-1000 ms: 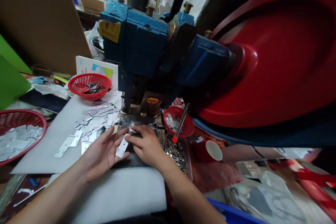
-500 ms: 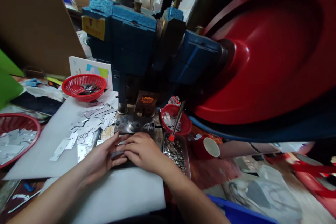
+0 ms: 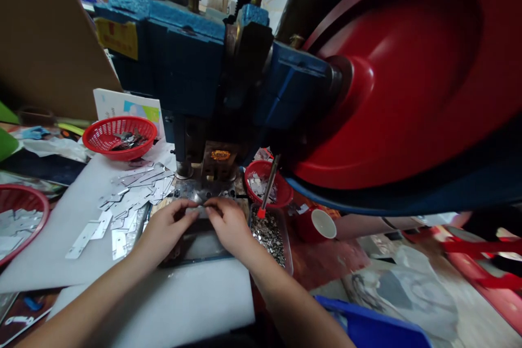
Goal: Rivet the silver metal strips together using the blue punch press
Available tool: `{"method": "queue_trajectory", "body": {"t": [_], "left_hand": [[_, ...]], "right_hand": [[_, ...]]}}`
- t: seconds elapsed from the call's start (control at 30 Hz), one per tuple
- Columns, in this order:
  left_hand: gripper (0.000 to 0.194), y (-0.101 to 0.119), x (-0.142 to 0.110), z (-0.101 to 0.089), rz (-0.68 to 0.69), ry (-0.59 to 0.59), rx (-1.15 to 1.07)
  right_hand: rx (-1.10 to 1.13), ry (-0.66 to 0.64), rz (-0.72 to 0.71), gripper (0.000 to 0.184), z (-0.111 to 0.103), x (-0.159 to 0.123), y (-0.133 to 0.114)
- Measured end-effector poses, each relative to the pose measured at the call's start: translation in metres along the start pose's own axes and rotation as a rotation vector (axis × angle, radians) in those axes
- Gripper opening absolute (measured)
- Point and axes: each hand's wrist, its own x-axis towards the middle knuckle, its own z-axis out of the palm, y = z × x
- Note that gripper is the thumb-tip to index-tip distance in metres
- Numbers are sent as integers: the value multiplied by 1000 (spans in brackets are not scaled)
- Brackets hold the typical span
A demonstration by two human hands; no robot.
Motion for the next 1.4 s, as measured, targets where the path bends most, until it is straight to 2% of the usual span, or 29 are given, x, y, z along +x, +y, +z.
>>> {"method": "queue_trajectory", "body": {"t": [0.13, 0.2, 0.37, 0.53, 0.63, 0.73, 0.87, 0.93, 1.0, 1.07, 1.17, 1.3, 1.4], "left_hand": [[29, 8, 36, 6, 307, 158, 230], [29, 8, 55, 9, 374, 194, 287], [33, 0, 85, 13, 385, 169, 290], [36, -5, 94, 15, 405, 65, 271], [37, -2, 95, 14, 434, 40, 289], [36, 5, 89, 5, 453, 82, 318], [33, 6, 57, -27, 415, 152, 376], [32, -3, 33, -41, 347, 55, 499], [31, -17, 10, -47, 375, -98, 594], [29, -33, -7, -45, 397, -187, 674], [31, -49, -18, -34, 373, -162, 725], [26, -48, -19, -27, 349, -144, 741], [22, -41, -20, -26, 336, -171, 732]], "right_hand": [[-114, 176, -74, 13, 3, 23, 15], [-159, 220, -53, 12, 7, 35, 23], [-177, 275, -1, 14, 14, 52, 37], [-144, 236, 20, 19, 17, 58, 39], [-124, 223, 16, 19, 19, 60, 39], [-77, 269, 8, 17, 18, 56, 39], [9, 376, -63, 18, 8, 34, 39], [37, 373, -80, 16, 2, 20, 39], [47, 349, -50, 14, -3, 7, 41], [46, 326, -14, 13, -6, -1, 44], [13, 324, -6, 15, -7, -7, 52], [-134, 347, -51, 16, -10, -8, 62], [-296, 263, -79, 16, -12, -9, 62]]}}
